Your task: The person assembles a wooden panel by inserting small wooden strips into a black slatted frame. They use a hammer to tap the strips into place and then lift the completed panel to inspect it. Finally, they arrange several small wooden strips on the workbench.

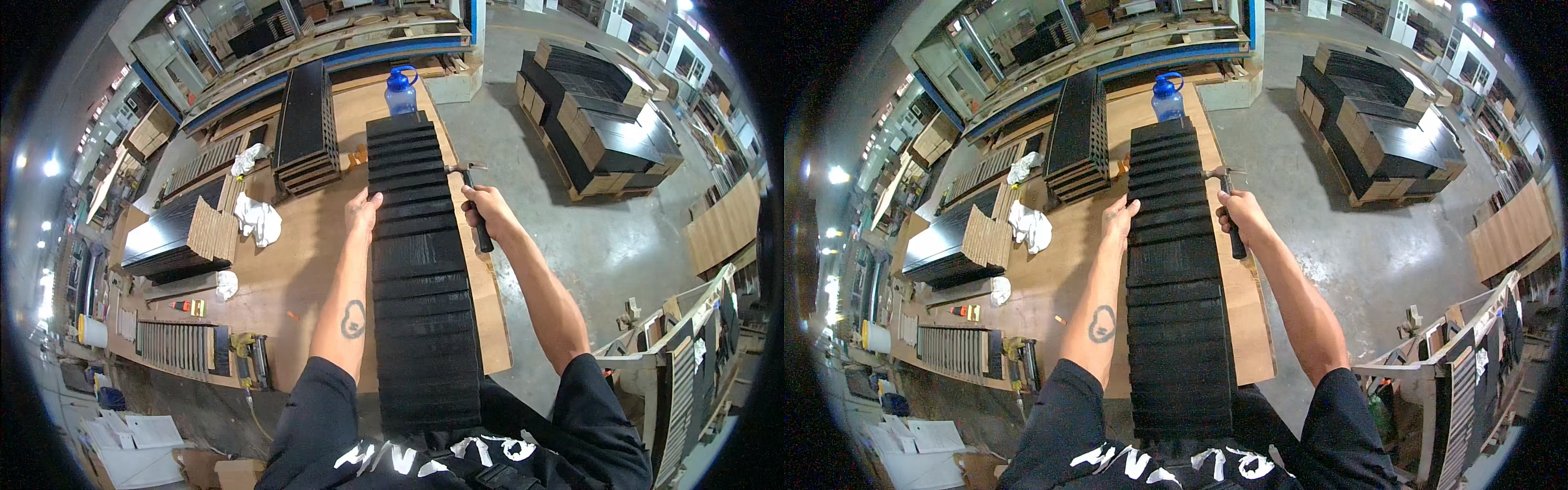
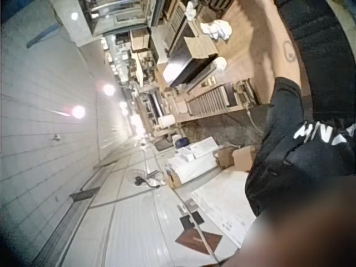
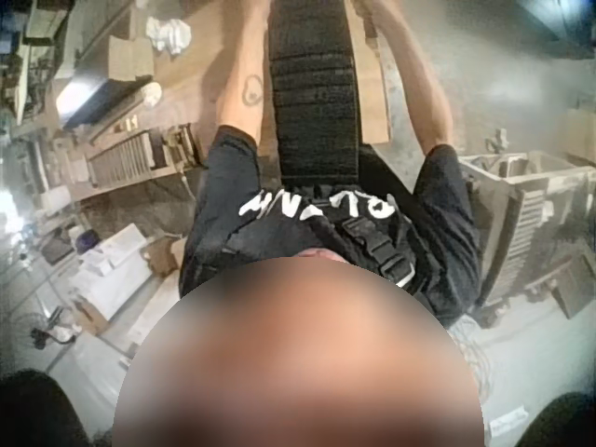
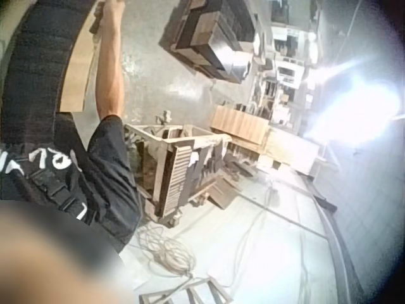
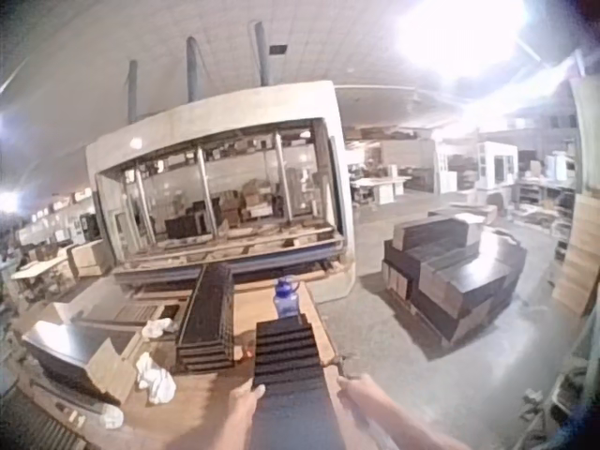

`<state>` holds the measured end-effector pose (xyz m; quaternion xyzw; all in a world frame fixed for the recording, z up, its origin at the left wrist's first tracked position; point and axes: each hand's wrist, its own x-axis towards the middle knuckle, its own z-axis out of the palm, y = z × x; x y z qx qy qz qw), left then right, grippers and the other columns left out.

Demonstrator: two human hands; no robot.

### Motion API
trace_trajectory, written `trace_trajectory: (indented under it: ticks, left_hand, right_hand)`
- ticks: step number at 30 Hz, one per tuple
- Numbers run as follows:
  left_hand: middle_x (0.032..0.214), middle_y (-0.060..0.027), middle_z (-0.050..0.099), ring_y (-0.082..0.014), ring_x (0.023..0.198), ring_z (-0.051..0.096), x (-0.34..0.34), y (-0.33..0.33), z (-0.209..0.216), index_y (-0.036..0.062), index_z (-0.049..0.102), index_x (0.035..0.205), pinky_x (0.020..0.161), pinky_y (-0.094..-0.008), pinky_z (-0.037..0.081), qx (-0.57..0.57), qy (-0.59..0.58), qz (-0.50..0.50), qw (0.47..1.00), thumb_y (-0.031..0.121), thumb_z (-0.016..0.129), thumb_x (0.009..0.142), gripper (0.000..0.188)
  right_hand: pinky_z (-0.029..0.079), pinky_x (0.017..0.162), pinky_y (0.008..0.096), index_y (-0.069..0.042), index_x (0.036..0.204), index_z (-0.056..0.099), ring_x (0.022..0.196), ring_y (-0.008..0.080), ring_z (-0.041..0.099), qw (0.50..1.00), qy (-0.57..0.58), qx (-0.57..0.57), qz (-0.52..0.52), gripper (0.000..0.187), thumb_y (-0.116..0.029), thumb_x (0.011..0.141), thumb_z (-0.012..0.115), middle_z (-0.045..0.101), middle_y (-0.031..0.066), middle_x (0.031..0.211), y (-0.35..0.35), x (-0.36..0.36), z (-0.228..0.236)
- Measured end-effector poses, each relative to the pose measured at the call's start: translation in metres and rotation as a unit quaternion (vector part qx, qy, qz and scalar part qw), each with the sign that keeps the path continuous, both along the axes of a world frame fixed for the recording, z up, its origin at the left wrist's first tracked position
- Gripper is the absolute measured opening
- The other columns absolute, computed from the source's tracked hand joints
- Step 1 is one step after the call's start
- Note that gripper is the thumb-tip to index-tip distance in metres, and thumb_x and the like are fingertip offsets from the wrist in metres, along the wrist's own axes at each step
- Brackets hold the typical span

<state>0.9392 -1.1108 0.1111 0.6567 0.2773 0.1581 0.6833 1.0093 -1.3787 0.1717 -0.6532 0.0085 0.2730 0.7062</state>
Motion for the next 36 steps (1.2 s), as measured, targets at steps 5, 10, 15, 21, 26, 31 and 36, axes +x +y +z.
trace_trajectory:
  ticks: [5, 10, 15, 21, 26, 31, 36]
  left_hand:
    - [0.140, -0.0249, 0.054, -0.0274, 0.128, 0.056, 0.002, -0.009, -0.004, -0.0068, 0.052, 0.137, 0.108, -0.0329, 0.042, 0.031, -0.006, 0.054, 0.998, 0.011, 0.076, 0.086, 0.059]
    - [0.138, -0.0258, 0.056, -0.0279, 0.126, 0.058, 0.000, -0.009, -0.010, -0.0062, 0.055, 0.135, 0.107, -0.0320, 0.043, 0.042, -0.019, 0.076, 0.996, 0.011, 0.077, 0.085, 0.058]
    - [0.134, -0.0258, 0.058, -0.0269, 0.122, 0.059, 0.005, 0.011, -0.035, -0.0072, 0.054, 0.136, 0.104, -0.0331, 0.045, 0.025, -0.045, 0.061, 0.997, 0.011, 0.080, 0.083, 0.062]
    - [0.133, -0.0250, 0.060, -0.0257, 0.120, 0.061, -0.006, -0.011, 0.002, -0.0048, 0.055, 0.136, 0.102, -0.0311, 0.046, 0.012, -0.003, 0.072, 0.997, 0.011, 0.079, 0.084, 0.059]
    - [0.132, -0.0219, 0.062, -0.0223, 0.118, 0.062, 0.000, -0.002, -0.015, -0.0041, 0.057, 0.135, 0.101, -0.0306, 0.046, -0.008, -0.033, 0.057, 0.998, 0.013, 0.078, 0.084, 0.058]
    - [0.132, -0.0207, 0.062, -0.0230, 0.119, 0.062, 0.002, -0.004, -0.014, -0.0033, 0.059, 0.133, 0.102, -0.0311, 0.045, 0.048, 0.028, 0.072, 0.996, 0.017, 0.078, 0.085, 0.055]
    - [0.131, -0.0194, 0.064, -0.0246, 0.119, 0.063, 0.001, 0.001, -0.016, 0.0003, 0.061, 0.132, 0.103, -0.0317, 0.045, 0.058, 0.004, 0.084, 0.995, 0.016, 0.077, 0.084, 0.053]
  right_hand:
    - [0.038, 0.043, 0.0256, -0.001, 0.097, 0.052, 0.053, 0.0084, 0.045, 0.998, 0.032, 0.042, -0.025, 0.018, -0.018, 0.100, 0.057, 0.053, 0.0039, 0.074, -0.007, 0.004, -0.009]
    - [0.039, 0.043, 0.0255, 0.000, 0.097, 0.051, 0.053, 0.0093, 0.045, 0.999, 0.043, 0.029, 0.008, 0.019, -0.018, 0.101, 0.056, 0.053, 0.0050, 0.074, -0.014, 0.007, -0.012]
    - [0.040, 0.044, 0.0273, 0.000, 0.098, 0.053, 0.053, 0.0099, 0.047, 0.996, -0.026, -0.011, -0.084, 0.018, -0.018, 0.101, 0.055, 0.054, 0.0050, 0.073, -0.011, 0.000, -0.016]
    - [0.040, 0.045, 0.0264, 0.000, 0.100, 0.054, 0.053, 0.0090, 0.046, 1.000, 0.003, 0.007, -0.015, 0.020, -0.020, 0.101, 0.055, 0.053, 0.0031, 0.073, -0.008, -0.010, -0.016]
    - [0.038, 0.043, 0.0244, -0.003, 0.095, 0.053, 0.051, 0.0070, 0.044, 0.999, -0.031, -0.030, 0.004, 0.019, -0.022, 0.101, 0.056, 0.052, 0.0010, 0.072, -0.010, -0.008, -0.016]
    - [0.047, 0.055, 0.0421, 0.003, 0.104, 0.056, 0.056, 0.0327, 0.058, 0.896, -0.369, -0.246, -0.029, 0.026, -0.022, 0.098, 0.057, 0.059, 0.0184, 0.066, -0.007, 0.000, 0.003]
    - [0.050, 0.071, 0.0558, -0.001, 0.112, 0.056, 0.082, 0.0484, 0.065, 0.791, -0.496, -0.357, 0.001, 0.026, -0.022, 0.097, 0.054, 0.065, 0.0325, 0.083, 0.002, -0.007, 0.020]
